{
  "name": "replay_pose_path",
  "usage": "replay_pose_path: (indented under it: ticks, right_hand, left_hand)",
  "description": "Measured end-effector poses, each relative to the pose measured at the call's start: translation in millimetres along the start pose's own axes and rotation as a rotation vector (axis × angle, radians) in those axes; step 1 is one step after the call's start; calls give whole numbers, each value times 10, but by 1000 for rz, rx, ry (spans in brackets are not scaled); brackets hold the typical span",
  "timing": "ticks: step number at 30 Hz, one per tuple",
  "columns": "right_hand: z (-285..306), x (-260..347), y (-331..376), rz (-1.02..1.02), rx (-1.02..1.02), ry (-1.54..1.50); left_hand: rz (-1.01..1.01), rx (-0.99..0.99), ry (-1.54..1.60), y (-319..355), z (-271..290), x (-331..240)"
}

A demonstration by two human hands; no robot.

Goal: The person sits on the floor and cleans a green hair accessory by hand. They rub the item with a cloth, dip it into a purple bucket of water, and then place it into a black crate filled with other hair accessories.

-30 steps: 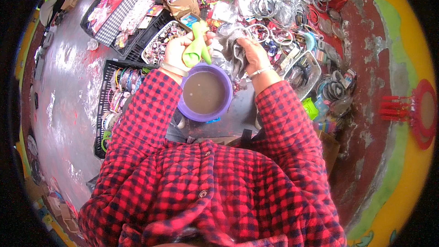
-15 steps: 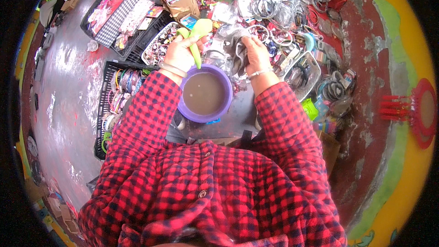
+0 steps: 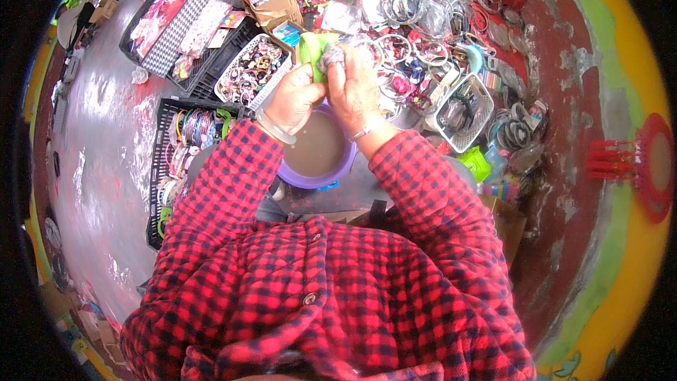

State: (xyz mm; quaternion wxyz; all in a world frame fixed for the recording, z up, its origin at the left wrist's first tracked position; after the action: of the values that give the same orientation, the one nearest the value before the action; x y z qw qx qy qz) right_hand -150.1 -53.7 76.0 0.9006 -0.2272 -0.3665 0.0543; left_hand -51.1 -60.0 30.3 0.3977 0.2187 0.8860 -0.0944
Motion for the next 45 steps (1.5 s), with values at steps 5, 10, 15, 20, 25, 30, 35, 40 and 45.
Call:
replay_pose_path:
  ticks: [5,10,15,20,25,30,35,40,45]
  right_hand:
    - [-145,-539,-6,-370,62,4]
    - [-385,-1246,86,-938,102,-880]
    - [282,-673,-231,-314,-181,-487]
    - [58,302,61,413,-36,61]
    - [65,112,-28,231,-67,-109]
    - [-192,-562,-32,-378,99,-455]
    - [-130,-1195,-164,-507,10,-539]
    - [647,152,-185,347,-388,84]
    - [24,274,25,404,-3,133]
  left_hand:
    - [-13,64,-182,16,-77,100]
    - [1,-1,29,-33,-71,-22]
    - [-23,-201,104,-128,267,-86]
    - [-52,17,227,-78,64,-51]
    - [-68,30,34,-74,132,-40]
    - [-35,39,-144,-60,87,-42]
    - [-56,-45,145,-94,68,-210]
    - [-7,-132,231,-119,78,-162]
    - [-84,-3,175,-87,83,-127]
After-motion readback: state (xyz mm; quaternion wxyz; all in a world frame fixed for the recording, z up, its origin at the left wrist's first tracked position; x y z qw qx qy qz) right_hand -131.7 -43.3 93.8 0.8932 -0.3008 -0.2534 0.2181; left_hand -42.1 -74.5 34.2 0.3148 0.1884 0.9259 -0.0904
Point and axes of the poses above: each hand's wrist, its own y-axis away from the middle knuckle, its own z-axis out of the back of the hand, x = y × z, the point moved 8 cm from there along -y, towards the middle knuckle, and after that the axes turned 14 degrees about y, right-handed, at the moved point
